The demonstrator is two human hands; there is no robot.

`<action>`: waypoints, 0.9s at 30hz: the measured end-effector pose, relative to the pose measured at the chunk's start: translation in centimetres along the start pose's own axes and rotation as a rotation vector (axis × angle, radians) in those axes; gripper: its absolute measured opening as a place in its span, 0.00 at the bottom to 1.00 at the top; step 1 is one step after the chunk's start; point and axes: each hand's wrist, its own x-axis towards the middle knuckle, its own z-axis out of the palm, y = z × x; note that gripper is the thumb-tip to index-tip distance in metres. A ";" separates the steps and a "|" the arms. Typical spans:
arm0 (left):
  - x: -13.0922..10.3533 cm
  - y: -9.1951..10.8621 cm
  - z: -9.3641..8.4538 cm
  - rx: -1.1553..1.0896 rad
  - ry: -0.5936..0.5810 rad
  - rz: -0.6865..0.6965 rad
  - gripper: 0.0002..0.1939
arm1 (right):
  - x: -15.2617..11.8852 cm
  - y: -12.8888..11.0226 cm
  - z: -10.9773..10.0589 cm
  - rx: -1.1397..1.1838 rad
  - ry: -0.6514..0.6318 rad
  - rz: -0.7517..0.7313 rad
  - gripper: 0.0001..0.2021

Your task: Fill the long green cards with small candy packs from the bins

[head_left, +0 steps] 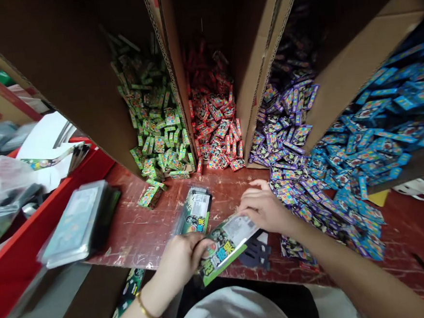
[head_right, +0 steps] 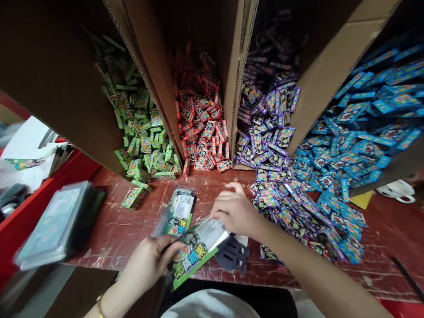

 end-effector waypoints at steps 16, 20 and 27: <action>4.3 2.9 2.4 -0.358 0.248 -0.075 0.20 | -2.3 -2.5 2.5 0.154 0.464 0.464 0.17; 4.9 3.0 3.4 -0.806 0.159 -0.148 0.17 | -4.1 -0.5 2.8 0.537 0.363 0.710 0.14; 7.4 3.6 2.8 -1.096 0.224 -0.214 0.18 | -4.4 -0.4 6.1 0.623 0.327 0.741 0.13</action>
